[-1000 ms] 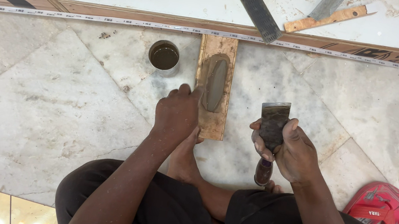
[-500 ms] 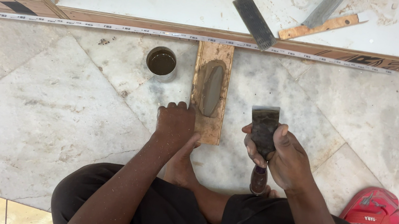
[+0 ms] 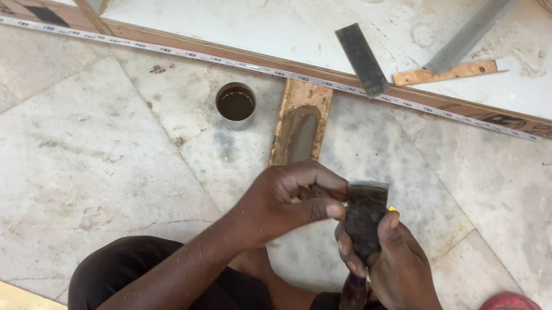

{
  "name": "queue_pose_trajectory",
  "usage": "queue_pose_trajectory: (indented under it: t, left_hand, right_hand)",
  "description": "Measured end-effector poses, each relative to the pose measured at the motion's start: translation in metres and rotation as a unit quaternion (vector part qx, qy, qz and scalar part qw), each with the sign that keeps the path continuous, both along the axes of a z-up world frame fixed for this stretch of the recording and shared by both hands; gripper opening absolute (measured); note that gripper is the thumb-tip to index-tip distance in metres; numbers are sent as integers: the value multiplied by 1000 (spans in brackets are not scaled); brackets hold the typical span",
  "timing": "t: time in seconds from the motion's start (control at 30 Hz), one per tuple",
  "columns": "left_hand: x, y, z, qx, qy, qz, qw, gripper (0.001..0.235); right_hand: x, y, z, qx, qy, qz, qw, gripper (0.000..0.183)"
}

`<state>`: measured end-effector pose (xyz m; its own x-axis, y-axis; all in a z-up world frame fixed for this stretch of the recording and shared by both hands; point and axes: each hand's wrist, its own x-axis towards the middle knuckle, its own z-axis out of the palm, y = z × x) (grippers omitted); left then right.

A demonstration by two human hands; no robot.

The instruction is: The person sits on the floor and sharpens a chisel on a wooden sharpening stone. They repeatedly rub the chisel blade against the stone and occasionally dip their fingers into a nearby metal cup to apply water to the stone surface.

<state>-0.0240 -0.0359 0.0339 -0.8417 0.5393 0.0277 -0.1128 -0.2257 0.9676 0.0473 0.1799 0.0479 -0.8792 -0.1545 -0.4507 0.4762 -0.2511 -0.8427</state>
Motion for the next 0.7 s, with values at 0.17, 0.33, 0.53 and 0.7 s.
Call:
queue_pose_trajectory:
  t: [0.17, 0.33, 0.53, 0.7]
  left_hand:
    - [7, -4, 7, 36, -31, 13, 999, 18]
    - [8, -2, 3, 48, -38, 17, 998, 19]
    - [9, 6, -10, 117, -69, 16, 991, 20]
    - [10, 8, -16, 128, -70, 15, 989, 18]
  right_hand:
    - [6, -9, 6, -9, -11, 17, 1000, 80]
    - [9, -10, 3, -7, -21, -3, 1000, 74]
    - [8, -6, -3, -9, 12, 22, 1000, 73]
    - [6, 0, -13, -27, 46, 47, 997, 72]
